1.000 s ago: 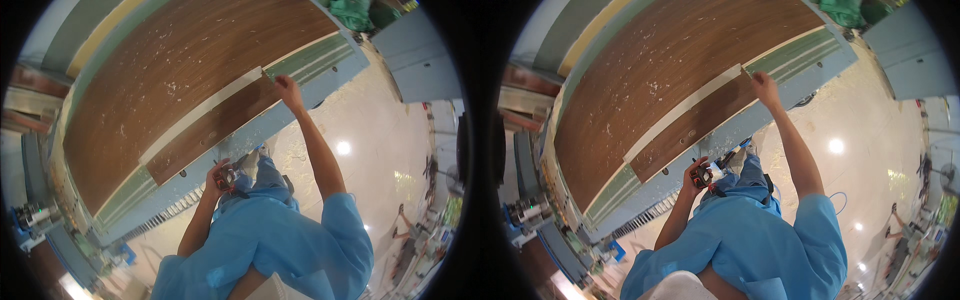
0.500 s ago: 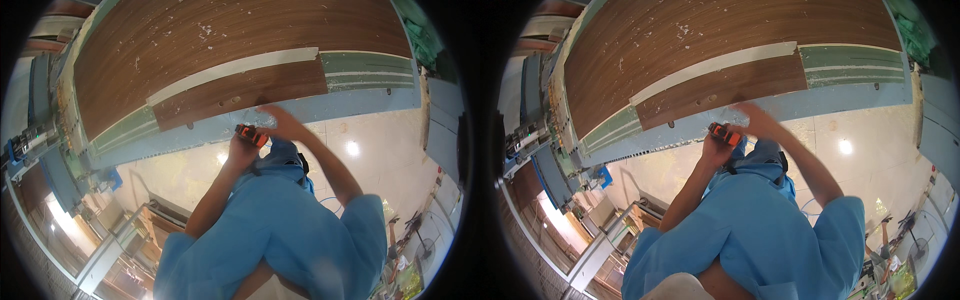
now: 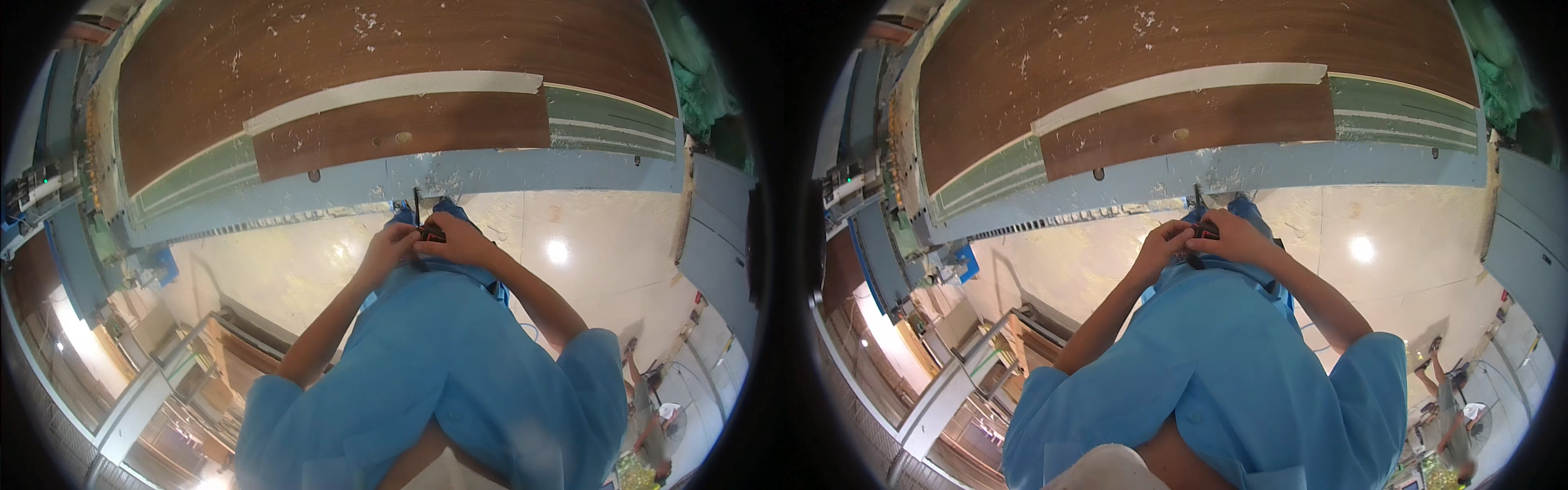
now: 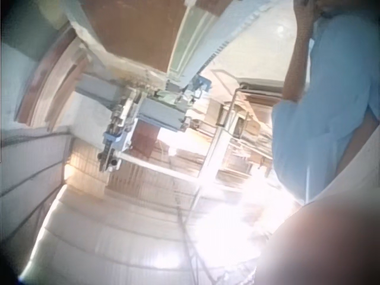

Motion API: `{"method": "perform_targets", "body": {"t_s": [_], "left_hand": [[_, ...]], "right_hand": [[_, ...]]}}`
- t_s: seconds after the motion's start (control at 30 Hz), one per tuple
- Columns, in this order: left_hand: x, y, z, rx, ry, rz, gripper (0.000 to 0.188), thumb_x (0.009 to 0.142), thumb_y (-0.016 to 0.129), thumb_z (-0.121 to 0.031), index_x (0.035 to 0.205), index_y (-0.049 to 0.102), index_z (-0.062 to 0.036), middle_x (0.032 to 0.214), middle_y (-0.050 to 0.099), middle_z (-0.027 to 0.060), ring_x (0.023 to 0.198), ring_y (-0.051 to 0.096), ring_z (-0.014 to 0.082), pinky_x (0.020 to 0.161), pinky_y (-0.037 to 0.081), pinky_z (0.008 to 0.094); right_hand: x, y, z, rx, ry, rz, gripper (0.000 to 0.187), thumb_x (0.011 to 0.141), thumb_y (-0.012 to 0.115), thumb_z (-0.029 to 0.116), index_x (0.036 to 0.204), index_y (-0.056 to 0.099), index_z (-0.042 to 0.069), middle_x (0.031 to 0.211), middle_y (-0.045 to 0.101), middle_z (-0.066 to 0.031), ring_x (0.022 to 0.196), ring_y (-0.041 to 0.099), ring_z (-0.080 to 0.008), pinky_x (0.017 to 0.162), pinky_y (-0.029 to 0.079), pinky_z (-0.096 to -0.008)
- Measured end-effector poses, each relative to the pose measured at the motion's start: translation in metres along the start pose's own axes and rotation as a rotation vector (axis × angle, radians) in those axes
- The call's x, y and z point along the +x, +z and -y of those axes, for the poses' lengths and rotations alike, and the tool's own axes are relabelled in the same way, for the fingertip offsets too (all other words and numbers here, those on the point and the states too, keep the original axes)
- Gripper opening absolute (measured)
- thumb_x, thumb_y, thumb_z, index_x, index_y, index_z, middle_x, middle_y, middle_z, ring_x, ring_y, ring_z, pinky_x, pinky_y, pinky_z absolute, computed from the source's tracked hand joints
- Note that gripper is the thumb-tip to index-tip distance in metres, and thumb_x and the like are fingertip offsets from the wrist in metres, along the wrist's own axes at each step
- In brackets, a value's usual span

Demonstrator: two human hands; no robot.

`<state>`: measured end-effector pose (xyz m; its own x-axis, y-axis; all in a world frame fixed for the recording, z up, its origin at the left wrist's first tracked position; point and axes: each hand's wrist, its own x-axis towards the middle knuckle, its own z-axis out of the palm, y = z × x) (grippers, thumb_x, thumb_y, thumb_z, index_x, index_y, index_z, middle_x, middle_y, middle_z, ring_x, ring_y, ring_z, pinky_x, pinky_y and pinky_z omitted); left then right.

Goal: The person places a wooden board onto a CNC machine bed, secures it with masking tape, and then operates the machine's control panel. The person subsequently measures the board with a tape measure.

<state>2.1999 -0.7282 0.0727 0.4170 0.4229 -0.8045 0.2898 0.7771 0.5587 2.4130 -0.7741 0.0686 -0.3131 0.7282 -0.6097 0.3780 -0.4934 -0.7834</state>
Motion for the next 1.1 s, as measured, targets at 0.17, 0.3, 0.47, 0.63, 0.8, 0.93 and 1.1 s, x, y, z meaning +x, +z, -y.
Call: {"method": "perform_targets", "body": {"t_s": [0.17,0.3,0.47,0.63,0.8,0.93,1.1], "left_hand": [[-0.002,-0.027,0.004,0.178,0.087,0.115,0.016,0.095,0.07,-0.015,0.105,0.067,-0.0034,0.094,0.069,0.0024,0.083,0.062,0.0082,0.076,0.05,0.0256],[0.002,-0.035,0.009,0.208,0.111,0.152,0.015,0.095,0.07,-0.016,0.102,0.066,-0.0035,0.09,0.068,0.0018,0.083,0.063,0.0079,0.076,0.05,0.0257],[0.004,-0.036,0.021,-0.214,0.005,0.27,0.018,0.094,0.069,-0.022,0.097,0.065,-0.0057,0.09,0.067,0.0001,0.081,0.063,0.0094,0.076,0.051,0.0263],[-0.022,-0.129,0.003,-0.004,0.362,-0.267,0.02,0.091,0.065,-0.025,0.082,0.058,-0.0101,0.08,0.047,-0.003,0.075,0.046,0.0082,0.072,0.04,0.0253],[-0.004,-0.159,0.003,-0.112,0.646,-0.846,0.026,0.098,0.065,-0.029,0.102,0.068,-0.0037,0.082,0.057,-0.0024,0.077,0.05,0.0076,0.073,0.04,0.0241],[0.084,-0.053,0.014,-0.137,0.667,-0.851,0.026,0.097,0.067,-0.024,0.107,0.07,0.0005,0.089,0.07,0.0048,0.079,0.064,0.0112,0.072,0.051,0.0274],[0.131,0.003,-0.011,-0.181,0.559,-1.017,0.031,0.096,0.067,-0.024,0.106,0.07,0.0051,0.086,0.073,0.0096,0.075,0.068,0.0138,0.068,0.055,0.0287]], "right_hand": [[0.0,-0.008,0.009,0.07,-0.14,0.233,0.065,0.083,0.073,0.056,0.122,0.062,0.005,0.109,0.068,-0.0183,0.102,0.066,-0.0344,0.091,0.05,-0.0402],[0.003,-0.016,0.027,-0.068,0.036,0.333,0.066,0.081,0.075,0.056,0.122,0.062,0.005,0.105,0.069,-0.0171,0.101,0.066,-0.0317,0.087,0.049,-0.0383],[0.006,-0.023,0.022,-0.069,0.044,0.358,0.067,0.08,0.075,0.056,0.122,0.063,0.006,0.103,0.07,-0.0147,0.094,0.066,-0.0286,0.083,0.049,-0.0381],[-0.028,-0.133,-0.012,0.018,0.345,0.405,0.054,0.083,0.078,0.036,0.126,0.064,0.006,0.098,0.068,-0.0039,0.07,0.058,-0.011,0.06,0.048,-0.0277],[-0.066,-0.23,-0.038,-0.093,0.256,-0.208,0.036,0.085,0.078,0.026,0.115,0.069,0.009,0.08,0.062,0.0008,0.06,0.052,-0.007,0.052,0.042,-0.0253],[-0.04,-0.201,-0.044,-0.363,-0.027,-0.638,0.035,0.086,0.077,0.031,0.11,0.069,0.007,0.074,0.061,-0.0048,0.062,0.055,-0.013,0.059,0.046,-0.0311],[-0.02,-0.163,-0.059,-0.304,0.086,-0.704,0.036,0.087,0.077,0.035,0.108,0.071,0.006,0.075,0.063,-0.0091,0.072,0.059,-0.0158,0.069,0.049,-0.0325]]}}
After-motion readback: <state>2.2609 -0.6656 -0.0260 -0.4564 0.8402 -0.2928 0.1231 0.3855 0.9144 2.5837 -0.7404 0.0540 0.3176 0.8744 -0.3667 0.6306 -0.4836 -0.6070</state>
